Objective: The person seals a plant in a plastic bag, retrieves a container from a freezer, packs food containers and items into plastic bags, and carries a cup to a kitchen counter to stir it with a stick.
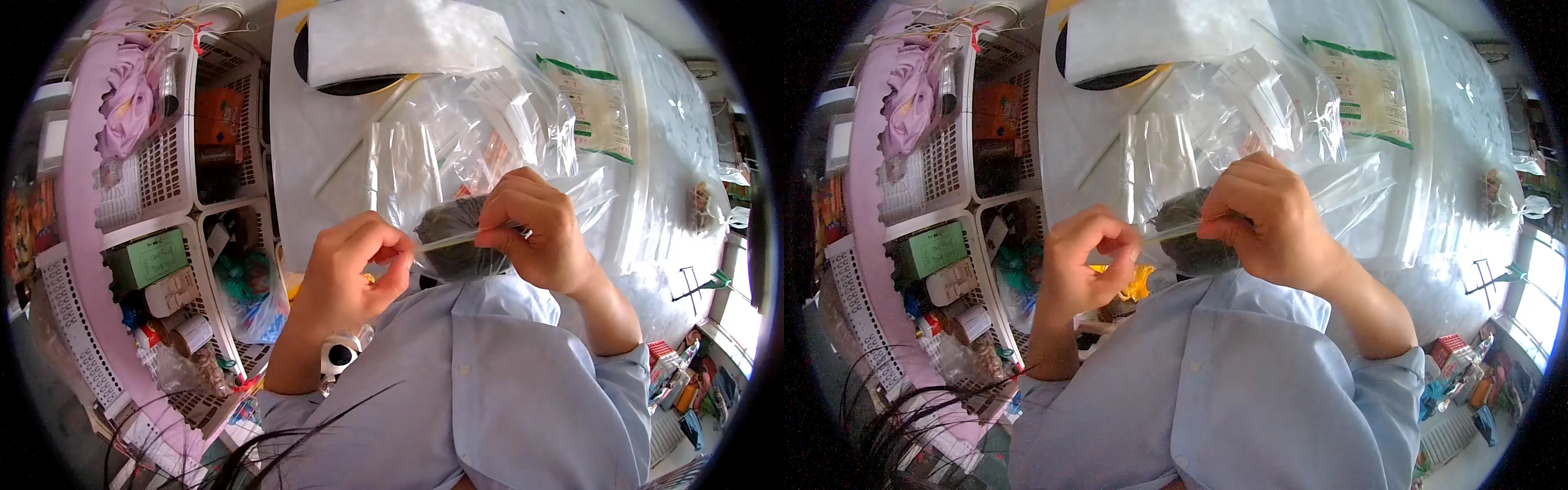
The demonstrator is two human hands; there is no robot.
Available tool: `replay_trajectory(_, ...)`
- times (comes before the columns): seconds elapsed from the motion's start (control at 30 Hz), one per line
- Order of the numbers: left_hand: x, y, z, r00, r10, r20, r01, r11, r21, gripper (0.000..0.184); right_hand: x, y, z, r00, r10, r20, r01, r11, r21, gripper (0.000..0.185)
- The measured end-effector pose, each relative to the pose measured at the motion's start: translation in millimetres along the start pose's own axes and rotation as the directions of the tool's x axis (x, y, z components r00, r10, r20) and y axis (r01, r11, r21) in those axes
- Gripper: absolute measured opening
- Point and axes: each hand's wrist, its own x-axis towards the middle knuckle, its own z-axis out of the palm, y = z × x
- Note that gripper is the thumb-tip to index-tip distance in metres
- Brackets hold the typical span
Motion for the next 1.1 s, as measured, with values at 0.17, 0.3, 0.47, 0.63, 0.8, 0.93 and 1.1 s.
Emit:
replay_trajectory(0.17, -3.7, -14.6, -4.9, 0.999, -0.035, 0.007, 0.036, 0.991, -0.125, 0.008, -1.8, -0.7, -4.9, 0.998, 0.06, -0.004, -0.06, 0.998, 0.025, 0.014)
replay_trajectory(0.3, -4.8, -20.4, -5.5, 0.998, -0.054, -0.03, 0.047, 0.978, -0.205, 0.01, -5.7, -6.3, -5.4, 0.981, 0.195, 0.0, -0.195, 0.978, 0.079, 0.01)
replay_trajectory(0.47, -7.5, -20.9, -5.6, 0.987, -0.13, -0.092, 0.093, 0.94, -0.329, 0.01, -11.9, -7.7, -1.7, 0.975, 0.222, 0.003, -0.22, 0.964, 0.151, 0.01)
replay_trajectory(0.63, -9.3, -28.9, 26.5, 0.956, 0.088, -0.279, -0.205, 0.883, -0.423, 0.022, -31.1, -9.4, 1.8, 0.971, 0.233, -0.043, -0.216, 0.945, 0.246, 0.011)
replay_trajectory(0.8, -2.7, -15.4, 52.7, 0.998, 0.054, -0.01, -0.051, 0.857, -0.512, 0.044, -46.8, -13.4, 19.8, 0.954, 0.098, -0.284, -0.061, 0.989, 0.134, 0.013)
replay_trajectory(0.93, -2.6, -10.1, 66.6, 0.969, 0.058, -0.239, -0.168, 0.864, -0.474, 0.046, -69.6, -15.9, 7.2, 0.907, 0.019, -0.42, -0.099, 0.981, -0.168, 0.018)
replay_trajectory(1.1, 7.9, 4.9, 90.8, 0.971, 0.174, -0.165, -0.231, 0.862, -0.45, 0.046, -103.5, -27.1, 4.1, 0.811, -0.003, -0.584, -0.14, 0.97, -0.2, 0.022)
